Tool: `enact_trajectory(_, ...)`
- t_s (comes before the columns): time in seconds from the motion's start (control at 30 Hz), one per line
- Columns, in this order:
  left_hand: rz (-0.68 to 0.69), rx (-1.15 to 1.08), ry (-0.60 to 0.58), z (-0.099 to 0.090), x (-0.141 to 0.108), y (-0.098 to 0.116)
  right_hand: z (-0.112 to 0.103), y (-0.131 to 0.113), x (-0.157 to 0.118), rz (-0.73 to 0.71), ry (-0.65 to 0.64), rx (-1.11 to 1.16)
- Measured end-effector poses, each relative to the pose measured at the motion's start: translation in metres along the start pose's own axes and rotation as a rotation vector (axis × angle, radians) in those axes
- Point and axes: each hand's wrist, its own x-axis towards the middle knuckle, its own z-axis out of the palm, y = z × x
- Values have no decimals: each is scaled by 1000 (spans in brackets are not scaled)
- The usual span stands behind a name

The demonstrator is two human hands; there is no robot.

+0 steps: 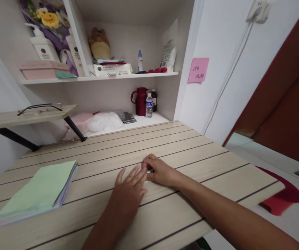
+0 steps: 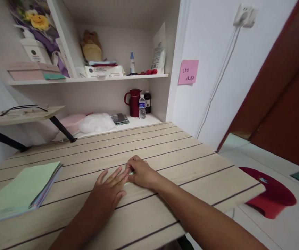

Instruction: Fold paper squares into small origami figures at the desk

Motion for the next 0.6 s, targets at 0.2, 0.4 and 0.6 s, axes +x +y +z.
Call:
enact_trajectory(0.2,-10,90,66,6,0,-3,-1,0,1,7,35,-7)
enact_trajectory(0.4,-14,98,41,2,4,1,-2,-5,0,17,23,2)
enact_trajectory(0.6,-79,51,70,1,1,2,-7,-4,2,47,46,72)
